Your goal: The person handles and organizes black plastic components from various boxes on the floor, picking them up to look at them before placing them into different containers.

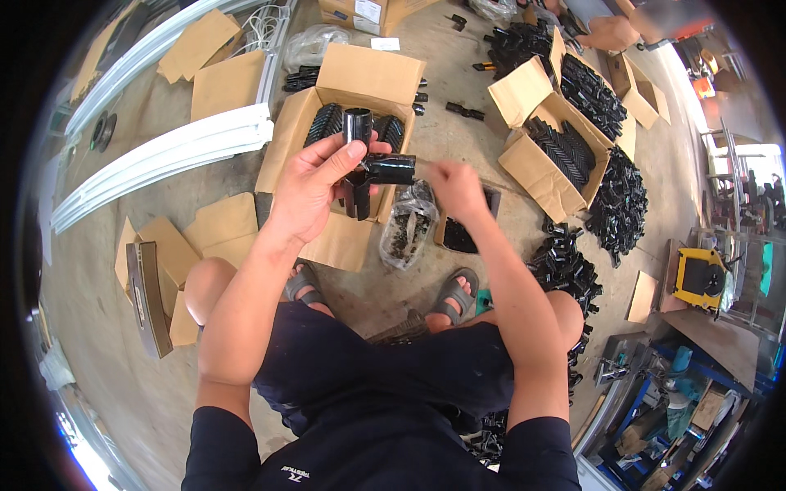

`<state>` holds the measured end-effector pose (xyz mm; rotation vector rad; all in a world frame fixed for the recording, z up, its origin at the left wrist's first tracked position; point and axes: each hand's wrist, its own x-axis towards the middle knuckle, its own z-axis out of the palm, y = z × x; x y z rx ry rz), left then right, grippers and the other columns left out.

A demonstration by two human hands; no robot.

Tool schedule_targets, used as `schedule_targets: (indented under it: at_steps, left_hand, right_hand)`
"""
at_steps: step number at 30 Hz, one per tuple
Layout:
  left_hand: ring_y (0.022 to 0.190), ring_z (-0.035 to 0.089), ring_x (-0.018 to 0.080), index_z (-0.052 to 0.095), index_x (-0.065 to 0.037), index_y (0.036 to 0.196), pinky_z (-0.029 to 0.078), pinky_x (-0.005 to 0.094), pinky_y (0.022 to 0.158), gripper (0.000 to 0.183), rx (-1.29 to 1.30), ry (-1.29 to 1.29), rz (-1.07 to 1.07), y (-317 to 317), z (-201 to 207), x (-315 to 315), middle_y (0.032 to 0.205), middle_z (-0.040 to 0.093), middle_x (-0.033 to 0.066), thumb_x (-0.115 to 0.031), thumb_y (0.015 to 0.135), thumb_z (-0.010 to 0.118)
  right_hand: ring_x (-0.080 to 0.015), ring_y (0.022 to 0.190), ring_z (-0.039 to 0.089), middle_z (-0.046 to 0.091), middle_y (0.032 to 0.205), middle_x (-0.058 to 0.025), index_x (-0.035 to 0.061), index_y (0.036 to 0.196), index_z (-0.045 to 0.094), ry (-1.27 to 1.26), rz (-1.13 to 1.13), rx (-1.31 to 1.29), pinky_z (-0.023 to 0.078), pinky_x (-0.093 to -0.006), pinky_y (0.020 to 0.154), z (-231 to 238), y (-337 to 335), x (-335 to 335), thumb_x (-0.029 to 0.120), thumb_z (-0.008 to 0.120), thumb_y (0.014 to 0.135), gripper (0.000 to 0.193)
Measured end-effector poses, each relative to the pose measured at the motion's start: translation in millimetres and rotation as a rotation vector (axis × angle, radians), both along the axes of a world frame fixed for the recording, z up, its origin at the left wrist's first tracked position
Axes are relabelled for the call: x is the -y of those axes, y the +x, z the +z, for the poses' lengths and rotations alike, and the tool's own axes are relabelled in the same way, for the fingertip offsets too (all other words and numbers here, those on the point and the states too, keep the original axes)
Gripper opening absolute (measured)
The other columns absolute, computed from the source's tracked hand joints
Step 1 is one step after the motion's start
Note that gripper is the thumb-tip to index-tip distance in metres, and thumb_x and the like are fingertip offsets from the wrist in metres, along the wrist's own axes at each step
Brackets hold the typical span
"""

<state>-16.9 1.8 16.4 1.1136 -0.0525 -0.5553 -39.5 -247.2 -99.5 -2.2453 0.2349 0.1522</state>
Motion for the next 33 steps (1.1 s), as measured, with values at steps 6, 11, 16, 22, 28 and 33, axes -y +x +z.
schedule_targets:
  at_steps: [6,11,16,22,28,33]
  left_hand:
    - [0.081,0.072,0.0169,0.066,-0.002,0.124,0.058,0.0277,0.066,0.037,-0.027,-0.026,0.045,6,8,-9,0.112,0.073,0.0110,-0.027,0.098,0.069]
    - [0.077,0.071,0.0161,0.067,-0.001,0.123,0.058,0.0265,0.065,0.034,-0.019,-0.040,0.080,11,12,-12,0.111,0.073,0.0110,-0.024,0.098,0.068]
    - [0.080,0.069,0.0110,0.067,0.001,0.123,0.059,0.0252,0.069,0.033,0.095,0.108,0.117,15,12,-29,0.108,0.073,0.0089,-0.020,0.098,0.069]
    - [0.081,0.061,0.0038,0.066,0.006,0.123,0.053,0.0220,0.072,0.035,0.160,0.280,0.013,13,21,-16,0.094,0.071,0.0001,-0.013,0.095,0.072]
    - [0.078,0.060,0.0008,0.067,0.001,0.127,0.051,0.0215,0.068,0.040,0.231,0.399,-0.067,2,6,-10,0.088,0.072,0.0006,-0.020,0.094,0.074]
    - [0.079,0.060,0.0005,0.066,0.000,0.128,0.052,0.0212,0.070,0.041,0.199,0.463,-0.141,-4,15,-14,0.089,0.074,0.0007,-0.022,0.095,0.073]
  right_hand:
    - [-0.0369,0.083,0.071,0.071,0.084,-0.0200,0.0035,0.084,0.073,-0.476,0.409,-0.089,0.057,-0.0493,0.079,-156,-60,-47,0.026,0.065,0.088,0.024]
    - [-0.0365,0.080,0.070,0.068,0.077,-0.0173,0.0054,0.079,0.071,-0.543,0.283,0.137,0.057,-0.0485,0.073,-208,-88,-61,0.025,0.065,0.089,0.023]
    - [-0.0384,0.074,0.066,0.066,0.077,-0.0157,0.0076,0.074,0.065,-0.349,-0.351,0.254,0.052,-0.0476,0.064,-146,-53,-40,0.034,0.064,0.095,0.034]
    - [-0.0365,0.100,0.064,0.068,0.102,-0.0146,0.0078,0.094,0.068,-0.641,-0.316,-0.064,0.054,-0.0493,0.082,-172,-50,63,0.030,0.060,0.094,0.023]
    - [-0.0353,0.120,0.055,0.062,0.119,-0.0165,0.0025,0.109,0.068,-0.899,0.247,-0.024,0.051,-0.0414,0.097,-217,-57,65,0.010,0.057,0.084,0.028]
    - [-0.0314,0.113,0.059,0.064,0.117,-0.0138,0.0039,0.116,0.064,-0.822,0.219,-0.170,0.053,-0.0384,0.093,-241,-51,53,0.012,0.052,0.093,0.028]
